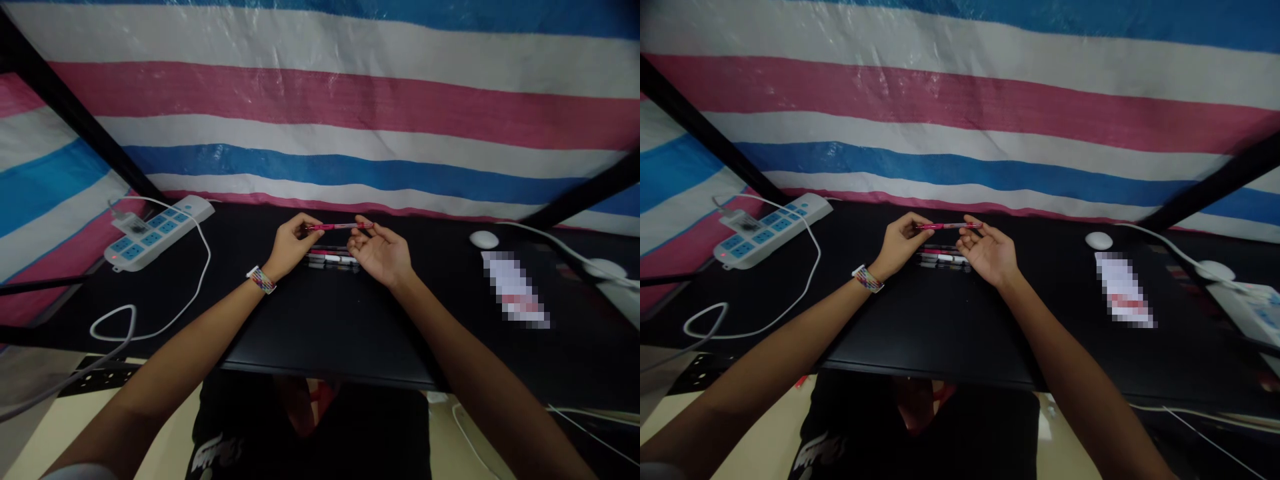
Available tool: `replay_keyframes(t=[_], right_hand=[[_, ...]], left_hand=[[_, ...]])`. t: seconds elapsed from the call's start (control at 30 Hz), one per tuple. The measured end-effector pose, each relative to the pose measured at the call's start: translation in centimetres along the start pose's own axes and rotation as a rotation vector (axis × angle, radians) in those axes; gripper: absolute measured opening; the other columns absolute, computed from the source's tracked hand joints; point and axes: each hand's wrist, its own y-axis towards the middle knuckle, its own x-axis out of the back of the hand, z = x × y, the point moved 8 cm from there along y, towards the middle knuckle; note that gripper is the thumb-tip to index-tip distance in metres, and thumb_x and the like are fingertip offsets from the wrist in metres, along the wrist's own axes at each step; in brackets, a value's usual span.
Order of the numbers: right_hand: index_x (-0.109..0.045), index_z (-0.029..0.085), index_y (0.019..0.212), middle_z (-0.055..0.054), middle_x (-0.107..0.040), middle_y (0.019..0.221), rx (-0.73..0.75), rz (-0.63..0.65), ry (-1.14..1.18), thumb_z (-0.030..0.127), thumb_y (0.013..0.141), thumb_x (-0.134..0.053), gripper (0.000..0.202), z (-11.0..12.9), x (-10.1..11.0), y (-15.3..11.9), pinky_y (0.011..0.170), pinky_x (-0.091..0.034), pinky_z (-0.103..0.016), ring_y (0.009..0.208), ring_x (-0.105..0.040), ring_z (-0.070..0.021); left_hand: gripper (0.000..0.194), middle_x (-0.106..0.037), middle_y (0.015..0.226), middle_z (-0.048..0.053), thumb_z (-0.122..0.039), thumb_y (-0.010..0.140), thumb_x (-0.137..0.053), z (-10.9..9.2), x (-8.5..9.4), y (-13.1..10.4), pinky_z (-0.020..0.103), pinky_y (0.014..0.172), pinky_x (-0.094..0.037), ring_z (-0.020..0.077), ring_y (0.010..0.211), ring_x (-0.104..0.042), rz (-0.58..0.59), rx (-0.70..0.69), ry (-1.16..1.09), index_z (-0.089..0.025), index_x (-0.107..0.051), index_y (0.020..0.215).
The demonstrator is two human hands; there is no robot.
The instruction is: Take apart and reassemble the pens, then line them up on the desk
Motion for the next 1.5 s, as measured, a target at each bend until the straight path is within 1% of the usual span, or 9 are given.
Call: replay_keyframes(t=[0.13, 0.33, 0.53, 0.7, 0.83, 0.9, 1.03, 1.23, 1.5], right_hand=[[-0.075, 0.027, 0.107, -0.008, -0.073, 0.092, -0.01, -0.016, 0.032, 0.041, 0.086, -0.071, 0.026, -0.11, 0.2, 0.05, 0.102, -0.06, -0.051, 0.093, -0.07, -0.0274], [-0.076, 0.027, 0.119, -0.009, -0.075, 0.099, -0.017, 0.009, 0.037, 0.051, 0.089, -0.069, 0.039, -0.22, 0.0, 0.06, 0.104, -0.061, -0.052, 0.1, -0.071, -0.0289], [-0.075, 0.027, 0.106, -0.007, -0.072, 0.088, 0.015, -0.027, 0.067, 0.039, 0.089, -0.071, 0.021, -0.27, 0.52, 0.25, 0.101, -0.061, -0.051, 0.092, -0.07, -0.0266], [-0.078, 0.025, 0.109, -0.007, -0.073, 0.088, -0.042, -0.057, 0.202, 0.036, 0.092, -0.068, 0.022, -0.8, 0.4, 0.22, 0.097, -0.064, -0.044, 0.085, -0.069, -0.0231], [-0.078, 0.024, 0.103, -0.005, -0.071, 0.084, -0.035, -0.061, 0.256, 0.029, 0.094, -0.065, 0.015, -0.77, 0.42, 0.23, 0.097, -0.064, -0.04, 0.078, -0.066, -0.0197], [-0.078, 0.025, 0.103, -0.005, -0.071, 0.085, -0.028, -0.061, 0.24, 0.029, 0.096, -0.062, 0.018, -0.67, 0.48, 0.19, 0.099, -0.063, -0.042, 0.079, -0.066, -0.0204], [-0.08, 0.025, 0.111, -0.007, -0.074, 0.091, -0.031, -0.042, 0.21, 0.041, 0.097, -0.062, 0.028, -0.59, 0.38, 0.14, 0.104, -0.062, -0.047, 0.088, -0.069, -0.0244], [-0.08, 0.026, 0.106, -0.005, -0.072, 0.085, 0.006, -0.041, 0.166, 0.033, 0.093, -0.066, 0.02, -0.49, 0.55, 0.31, 0.114, -0.057, -0.048, 0.087, -0.069, -0.023], [-0.078, 0.026, 0.11, -0.007, -0.075, 0.09, -0.007, -0.033, 0.166, 0.041, 0.096, -0.065, 0.025, -0.43, 0.3, 0.23, 0.114, -0.058, -0.053, 0.094, -0.072, -0.0254]], left_hand=[[0.011, -0.079, 0.096, 0.004, -0.025, 0.092, -0.083, -0.05, 0.08, 0.02, 0.034, 0.083, -0.06, 0.0186, 0.088, -0.074, -0.011, -0.008, -0.016, -0.021, -0.077, 0.101], [0.013, -0.08, 0.094, 0.004, -0.025, 0.092, -0.084, 0.23, 0.12, 0.02, 0.035, 0.082, -0.06, 0.0185, 0.085, -0.074, -0.022, 0.003, -0.002, -0.021, -0.077, 0.101], [0.013, -0.081, 0.097, 0.006, -0.027, 0.091, -0.084, 0.26, -0.07, -0.03, 0.036, 0.083, -0.06, 0.0192, 0.088, -0.074, -0.006, 0.0, -0.004, -0.02, -0.078, 0.1], [0.014, -0.081, 0.094, 0.005, -0.028, 0.09, -0.086, 0.2, -0.04, -0.02, 0.034, 0.082, -0.06, 0.0186, 0.086, -0.074, -0.015, -0.001, -0.01, -0.02, -0.079, 0.099], [0.013, -0.082, 0.095, 0.005, -0.027, 0.089, -0.086, 0.35, -0.09, -0.03, 0.035, 0.081, -0.061, 0.0194, 0.086, -0.075, -0.013, 0.016, -0.002, -0.02, -0.08, 0.098], [0.013, -0.083, 0.095, 0.005, -0.026, 0.089, -0.087, 0.41, -0.09, -0.01, 0.036, 0.082, -0.061, 0.0196, 0.086, -0.075, -0.015, 0.01, -0.009, -0.02, -0.08, 0.098], [0.014, -0.083, 0.094, 0.005, -0.028, 0.088, -0.087, 0.51, -0.01, 0.08, 0.036, 0.082, -0.061, 0.0195, 0.085, -0.075, -0.023, -0.002, -0.019, -0.021, -0.08, 0.098], [0.016, -0.085, 0.1, 0.007, -0.03, 0.088, -0.088, 0.42, -0.02, 0.1, 0.036, 0.084, -0.061, 0.0206, 0.09, -0.077, -0.012, 0.005, -0.02, -0.02, -0.08, 0.096], [0.016, -0.085, 0.096, 0.006, -0.03, 0.086, -0.089, 0.48, 0.09, 0.1, 0.035, 0.081, -0.061, 0.0197, 0.086, -0.076, -0.042, 0.005, -0.032, -0.02, -0.081, 0.095]])
